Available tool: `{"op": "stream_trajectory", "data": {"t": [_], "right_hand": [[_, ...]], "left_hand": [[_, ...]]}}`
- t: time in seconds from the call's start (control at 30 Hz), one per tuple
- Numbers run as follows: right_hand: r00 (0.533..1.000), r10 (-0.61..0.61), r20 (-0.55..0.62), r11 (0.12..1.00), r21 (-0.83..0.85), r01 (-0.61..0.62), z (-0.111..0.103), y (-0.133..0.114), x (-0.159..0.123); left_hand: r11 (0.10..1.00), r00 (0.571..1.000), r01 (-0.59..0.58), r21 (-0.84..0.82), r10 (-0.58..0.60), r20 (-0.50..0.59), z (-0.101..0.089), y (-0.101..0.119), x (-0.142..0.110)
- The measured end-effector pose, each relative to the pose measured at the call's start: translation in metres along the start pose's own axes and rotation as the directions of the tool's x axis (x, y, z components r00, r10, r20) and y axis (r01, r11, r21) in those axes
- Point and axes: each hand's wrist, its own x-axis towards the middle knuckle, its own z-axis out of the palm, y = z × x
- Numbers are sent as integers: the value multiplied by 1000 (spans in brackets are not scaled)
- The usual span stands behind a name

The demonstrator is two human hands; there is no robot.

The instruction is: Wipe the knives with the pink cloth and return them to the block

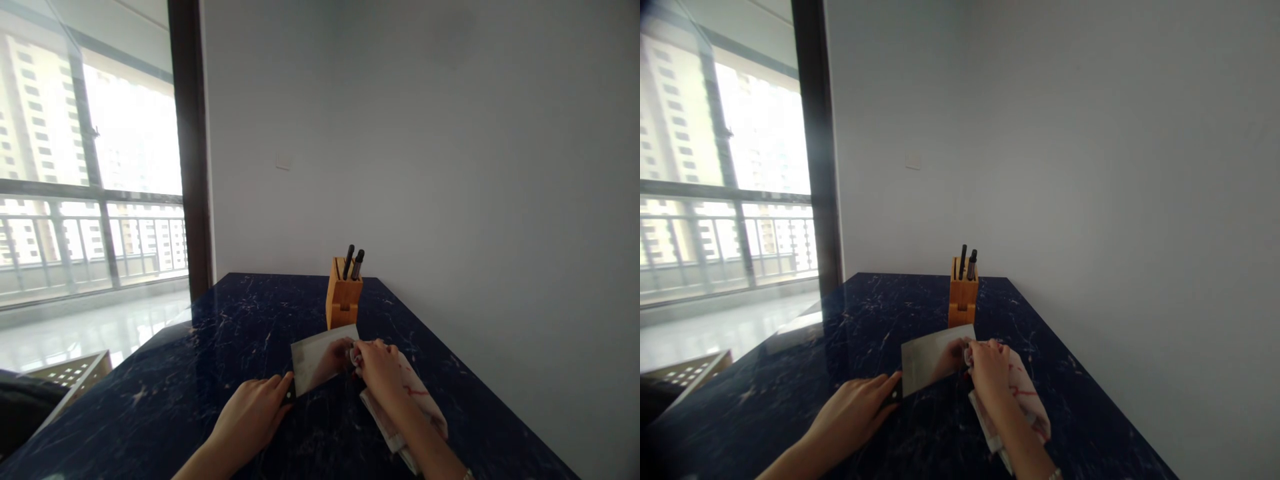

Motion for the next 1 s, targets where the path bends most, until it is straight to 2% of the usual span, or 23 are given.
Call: {"op": "stream_trajectory", "data": {"t": [0.23,0.5,0.73,1.0], "right_hand": [[994,110,-13,993,-47,-111,3,8,3],[987,153,-52,987,-42,-155,8,16,4],[974,173,-144,984,-16,-177,7,16,7],[938,223,-267,975,38,-221,-2,14,12]], "left_hand": [[1000,1000,26,8,-26,-17,1,-2,-1],[1000,1000,14,12,-14,-23,1,-4,-2],[998,1000,-19,53,20,-7,-6,1,-1],[997,998,-55,61,55,-5,-7,10,-1]]}}
